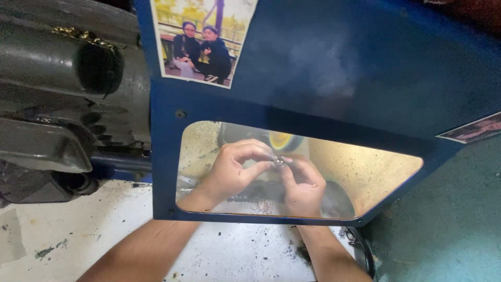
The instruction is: The person holds a small metal ring against a rotating polishing wheel inside a blue machine with a clear window. They rotate the ring with both hands to polish different sides, then briefly inspect it before continuing the process.
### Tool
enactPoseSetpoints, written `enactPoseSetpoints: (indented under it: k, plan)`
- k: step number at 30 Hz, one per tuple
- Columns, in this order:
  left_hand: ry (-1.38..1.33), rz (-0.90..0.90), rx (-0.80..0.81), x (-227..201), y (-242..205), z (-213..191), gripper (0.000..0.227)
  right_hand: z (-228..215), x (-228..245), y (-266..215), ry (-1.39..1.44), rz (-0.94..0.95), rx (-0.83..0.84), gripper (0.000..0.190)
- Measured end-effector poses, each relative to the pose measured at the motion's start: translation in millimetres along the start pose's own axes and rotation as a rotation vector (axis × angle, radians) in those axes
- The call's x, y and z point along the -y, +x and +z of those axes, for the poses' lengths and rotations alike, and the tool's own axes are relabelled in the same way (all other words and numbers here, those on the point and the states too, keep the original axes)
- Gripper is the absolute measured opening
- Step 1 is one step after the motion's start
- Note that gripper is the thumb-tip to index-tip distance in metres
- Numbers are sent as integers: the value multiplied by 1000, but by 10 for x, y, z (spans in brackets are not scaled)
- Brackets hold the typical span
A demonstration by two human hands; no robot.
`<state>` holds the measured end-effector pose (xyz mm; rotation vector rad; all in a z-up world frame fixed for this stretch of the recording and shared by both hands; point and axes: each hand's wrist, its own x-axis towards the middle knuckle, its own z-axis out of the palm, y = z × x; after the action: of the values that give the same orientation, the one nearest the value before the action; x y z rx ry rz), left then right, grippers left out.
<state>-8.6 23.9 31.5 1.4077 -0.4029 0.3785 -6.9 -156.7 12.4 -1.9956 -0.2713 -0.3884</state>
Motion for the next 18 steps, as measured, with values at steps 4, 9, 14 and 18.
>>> enactPoseSetpoints:
  k: [4,9,14,18]
  plan:
    - [-20,-28,33,75,-16,-34,7,4,27,15,54,-123,-14,10]
    - [-9,-55,56,148,-30,-57,10,-11,46,37,31,-239,9,11]
    - [-9,-135,59,172,-38,-1,12,-5,29,23,41,-191,16,12]
    - [-91,-328,79,207,-88,80,21,17,90,13,71,-77,39,14]
